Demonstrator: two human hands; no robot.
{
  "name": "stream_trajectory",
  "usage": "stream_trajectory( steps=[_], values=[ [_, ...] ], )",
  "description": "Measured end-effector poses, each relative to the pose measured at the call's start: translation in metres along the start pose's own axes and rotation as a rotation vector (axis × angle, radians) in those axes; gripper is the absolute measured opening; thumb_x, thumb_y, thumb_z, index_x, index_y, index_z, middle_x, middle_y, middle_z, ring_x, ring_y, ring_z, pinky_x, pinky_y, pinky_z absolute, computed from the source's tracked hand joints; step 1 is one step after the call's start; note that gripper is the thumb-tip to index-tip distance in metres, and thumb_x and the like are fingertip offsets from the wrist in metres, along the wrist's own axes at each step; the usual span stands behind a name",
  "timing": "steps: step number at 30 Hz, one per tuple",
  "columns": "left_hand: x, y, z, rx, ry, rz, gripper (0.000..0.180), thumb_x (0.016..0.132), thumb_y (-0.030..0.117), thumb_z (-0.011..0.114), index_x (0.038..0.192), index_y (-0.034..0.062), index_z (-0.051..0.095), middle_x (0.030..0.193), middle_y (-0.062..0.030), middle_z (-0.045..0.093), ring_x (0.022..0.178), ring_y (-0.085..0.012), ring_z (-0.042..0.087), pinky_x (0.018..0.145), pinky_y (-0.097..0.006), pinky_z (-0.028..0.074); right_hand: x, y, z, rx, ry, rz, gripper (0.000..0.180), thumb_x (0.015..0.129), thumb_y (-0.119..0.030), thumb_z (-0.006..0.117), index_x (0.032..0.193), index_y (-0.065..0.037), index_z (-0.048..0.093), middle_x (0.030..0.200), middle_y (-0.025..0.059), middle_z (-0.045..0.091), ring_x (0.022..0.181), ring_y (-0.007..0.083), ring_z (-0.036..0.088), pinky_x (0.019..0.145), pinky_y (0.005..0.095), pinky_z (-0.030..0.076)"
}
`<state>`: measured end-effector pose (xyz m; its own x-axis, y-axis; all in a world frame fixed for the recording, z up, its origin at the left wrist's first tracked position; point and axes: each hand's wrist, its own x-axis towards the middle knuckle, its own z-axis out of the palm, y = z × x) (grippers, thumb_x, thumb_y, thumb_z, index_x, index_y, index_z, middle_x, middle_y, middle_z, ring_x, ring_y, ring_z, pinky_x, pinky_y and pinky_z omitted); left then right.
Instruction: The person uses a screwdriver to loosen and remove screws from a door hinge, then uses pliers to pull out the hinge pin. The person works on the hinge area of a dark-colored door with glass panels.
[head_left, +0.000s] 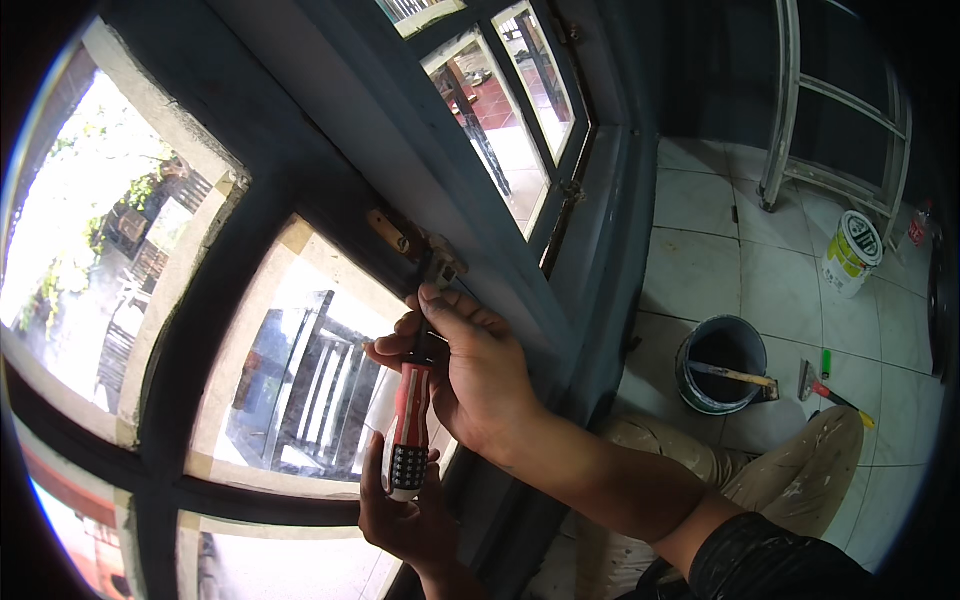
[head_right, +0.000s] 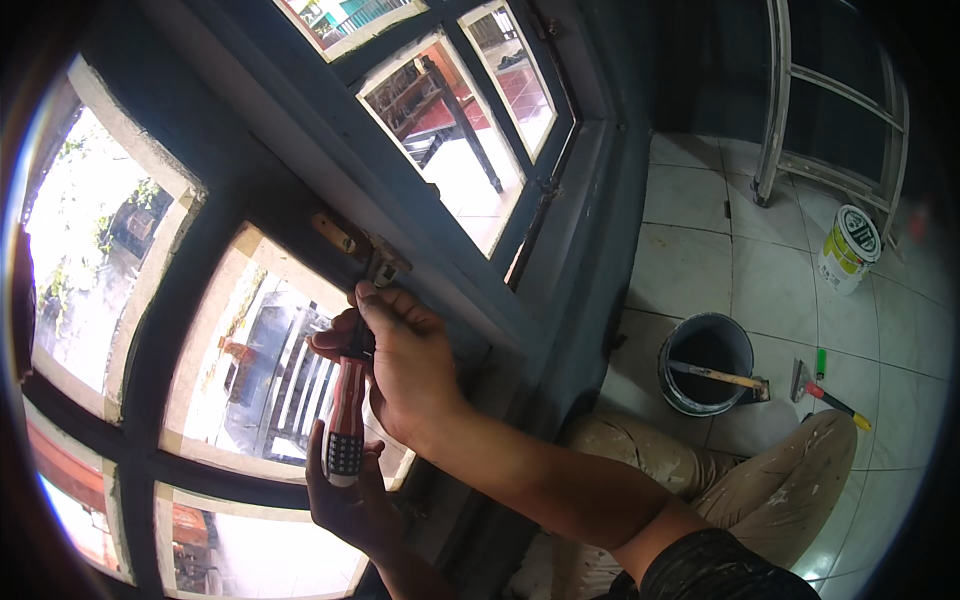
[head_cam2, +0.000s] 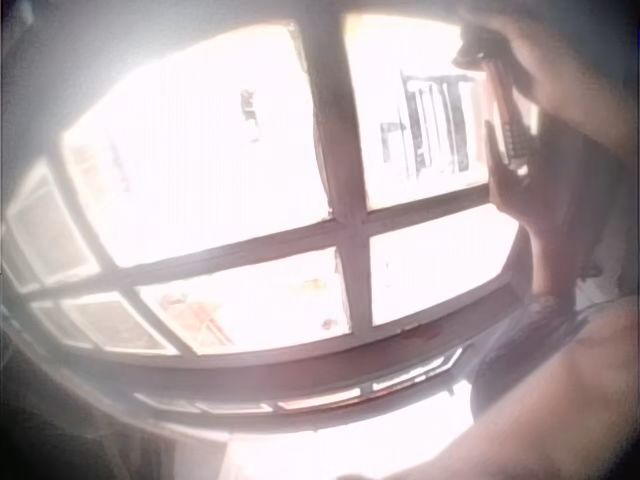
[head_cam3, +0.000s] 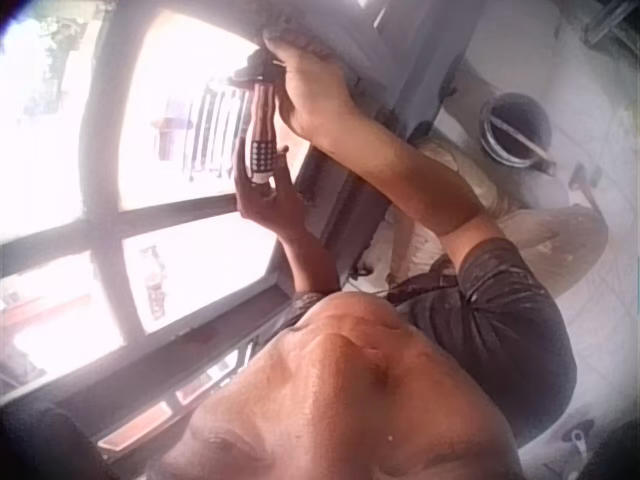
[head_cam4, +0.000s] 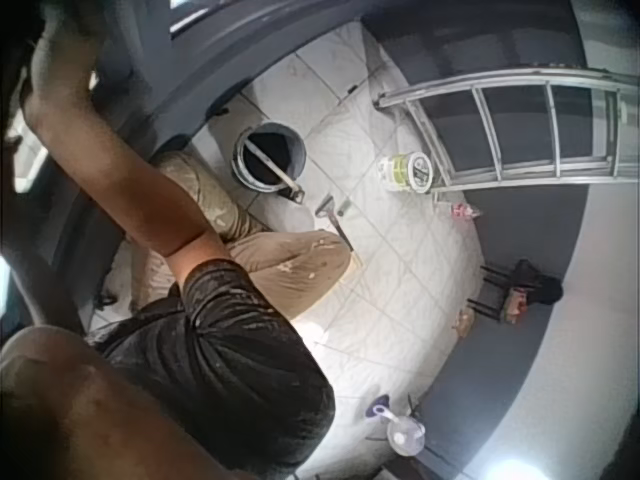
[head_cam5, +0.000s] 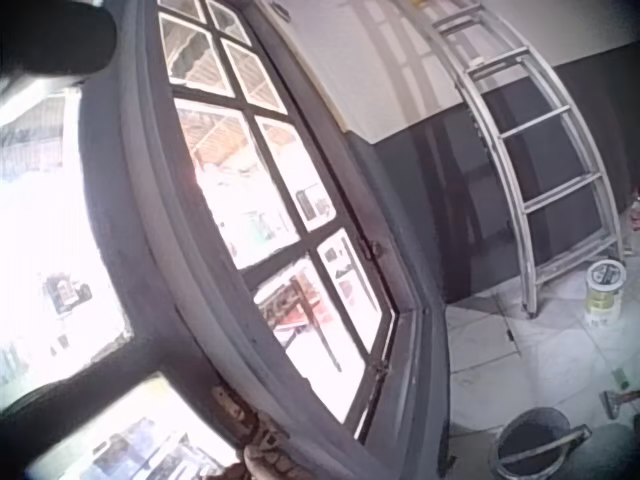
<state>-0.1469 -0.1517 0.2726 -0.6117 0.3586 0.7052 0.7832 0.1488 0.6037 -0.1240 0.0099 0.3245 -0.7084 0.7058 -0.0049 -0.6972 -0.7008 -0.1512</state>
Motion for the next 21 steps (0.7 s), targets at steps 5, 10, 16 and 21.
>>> stream_trajectory(
  steps=[5, 10, 16, 21],
  values=[
    [0.002, -0.007, 0.002, -0.011, 0.012, 0.029, 0.062, 0.089, 0.004, 0.084, 0.145, -0.0066, 0.061, 0.115, -0.0196, 0.079, 0.089, -0.0251, 0.082, 0.082, -0.034, 0.065, 0.000, -0.003, -0.002, -0.004, -0.024, -0.020, 0.019, 0.112, -0.018, 0.062, 0.105, -0.001, 0.065, 0.088, 0.0132, 0.072, 0.081, 0.0281, 0.078, 0.082, 0.0441, 0.066],
    [0.000, -0.012, 0.005, -0.054, 0.049, 0.087, 0.068, 0.093, 0.026, 0.087, 0.145, -0.0093, 0.060, 0.100, -0.0178, 0.078, 0.084, -0.0215, 0.077, 0.078, -0.033, 0.061, -0.003, -0.005, 0.003, -0.008, 0.007, 0.005, 0.019, 0.112, -0.019, 0.063, 0.106, -0.001, 0.065, 0.087, 0.0126, 0.072, 0.082, 0.0283, 0.079, 0.084, 0.0452, 0.066],
    [-0.004, -0.028, -0.002, 0.089, 0.017, 0.229, 0.068, 0.091, 0.017, 0.088, 0.147, -0.0099, 0.059, 0.107, -0.0184, 0.077, 0.083, -0.0218, 0.077, 0.077, -0.032, 0.062, -0.001, -0.005, -0.002, -0.037, -0.035, 0.015, 0.019, 0.115, -0.016, 0.055, 0.112, 0.000, 0.064, 0.088, 0.0101, 0.068, 0.082, 0.0246, 0.076, 0.103, 0.0569, 0.063],
    [-0.007, -0.019, -0.002, 0.038, 0.022, 0.097, 0.067, 0.091, 0.016, 0.086, 0.147, -0.0095, 0.059, 0.100, -0.0175, 0.077, 0.084, -0.0214, 0.077, 0.077, -0.033, 0.062, -0.003, -0.006, 0.002, -0.029, -0.012, 0.027, 0.020, 0.115, -0.017, 0.055, 0.110, 0.001, 0.064, 0.087, 0.0092, 0.067, 0.083, 0.0232, 0.075, 0.105, 0.0567, 0.063]
  ],
)
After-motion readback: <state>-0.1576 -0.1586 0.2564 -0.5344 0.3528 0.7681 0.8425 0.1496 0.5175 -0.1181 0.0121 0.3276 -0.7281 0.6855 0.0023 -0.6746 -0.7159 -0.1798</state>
